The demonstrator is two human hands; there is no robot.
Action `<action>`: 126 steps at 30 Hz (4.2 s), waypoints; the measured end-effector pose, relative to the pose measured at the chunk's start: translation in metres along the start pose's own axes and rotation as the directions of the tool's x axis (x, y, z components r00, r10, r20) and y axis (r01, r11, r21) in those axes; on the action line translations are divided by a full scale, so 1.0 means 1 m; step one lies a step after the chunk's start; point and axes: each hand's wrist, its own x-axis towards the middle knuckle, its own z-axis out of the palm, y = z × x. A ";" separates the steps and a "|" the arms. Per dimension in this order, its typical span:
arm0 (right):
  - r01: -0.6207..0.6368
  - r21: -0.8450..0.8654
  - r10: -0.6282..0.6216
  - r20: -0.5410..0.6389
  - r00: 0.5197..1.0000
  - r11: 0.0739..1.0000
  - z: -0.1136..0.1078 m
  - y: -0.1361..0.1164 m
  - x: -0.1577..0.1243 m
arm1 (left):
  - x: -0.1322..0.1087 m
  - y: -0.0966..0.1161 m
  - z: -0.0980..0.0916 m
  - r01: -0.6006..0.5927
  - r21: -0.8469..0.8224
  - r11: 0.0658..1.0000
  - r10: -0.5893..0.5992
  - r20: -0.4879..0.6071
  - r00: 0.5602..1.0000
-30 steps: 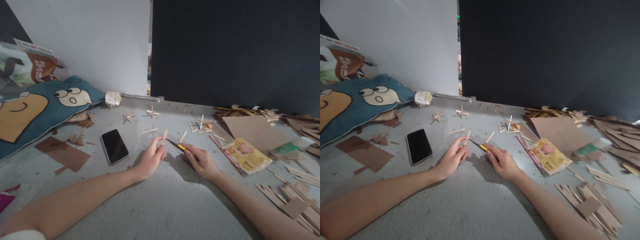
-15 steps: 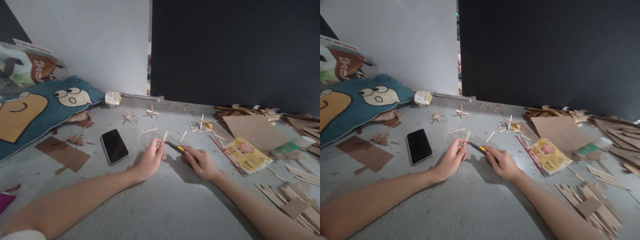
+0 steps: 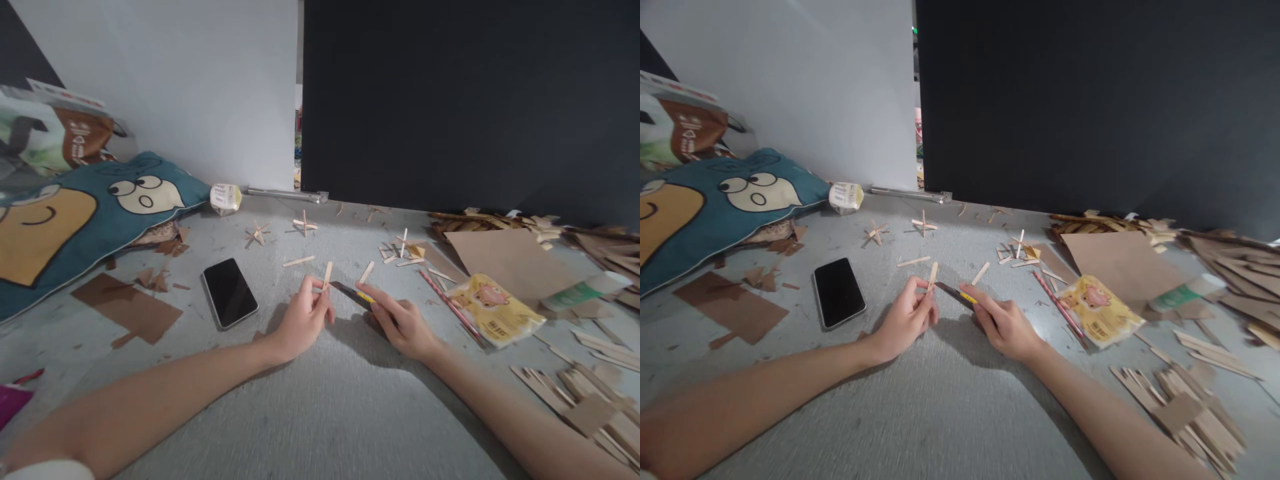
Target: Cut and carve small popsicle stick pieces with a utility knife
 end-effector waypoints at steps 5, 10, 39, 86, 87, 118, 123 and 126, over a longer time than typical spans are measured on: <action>0.056 0.016 -0.056 0.004 0.998 0.998 0.001 0.001 0.000 | -0.002 0.006 0.001 0.052 -0.031 0.998 -0.050 0.038 0.998; 0.071 -0.005 -0.070 0.020 0.997 0.997 0.002 0.003 0.000 | -0.002 0.008 -0.001 0.052 -0.043 0.998 -0.049 0.076 0.996; -0.208 0.065 0.213 -0.071 0.975 0.976 0.022 -0.055 -0.005 | -0.005 0.010 0.000 0.073 0.228 0.971 -0.066 -0.039 0.997; -0.404 0.181 0.417 -0.037 0.908 0.897 0.017 -0.085 -0.003 | -0.001 0.009 -0.001 -0.020 0.250 0.968 0.029 -0.033 0.999; -0.404 0.182 0.417 -0.038 0.908 0.896 0.017 -0.085 -0.003 | -0.001 0.008 -0.001 -0.023 0.257 0.966 0.034 -0.036 0.999; -0.677 0.448 0.662 0.221 0.716 0.584 0.017 -0.095 -0.005 | -0.002 0.001 0.000 -0.005 0.365 0.931 0.020 -0.037 0.999; -0.685 0.514 0.693 0.219 0.686 0.516 0.021 -0.095 -0.005 | -0.001 -0.002 0.001 -0.043 0.351 0.936 0.058 -0.031 0.998; -0.680 0.531 0.694 0.218 0.686 0.506 0.021 -0.097 -0.005 | -0.002 -0.002 0.002 -0.058 0.329 0.943 0.070 -0.026 0.997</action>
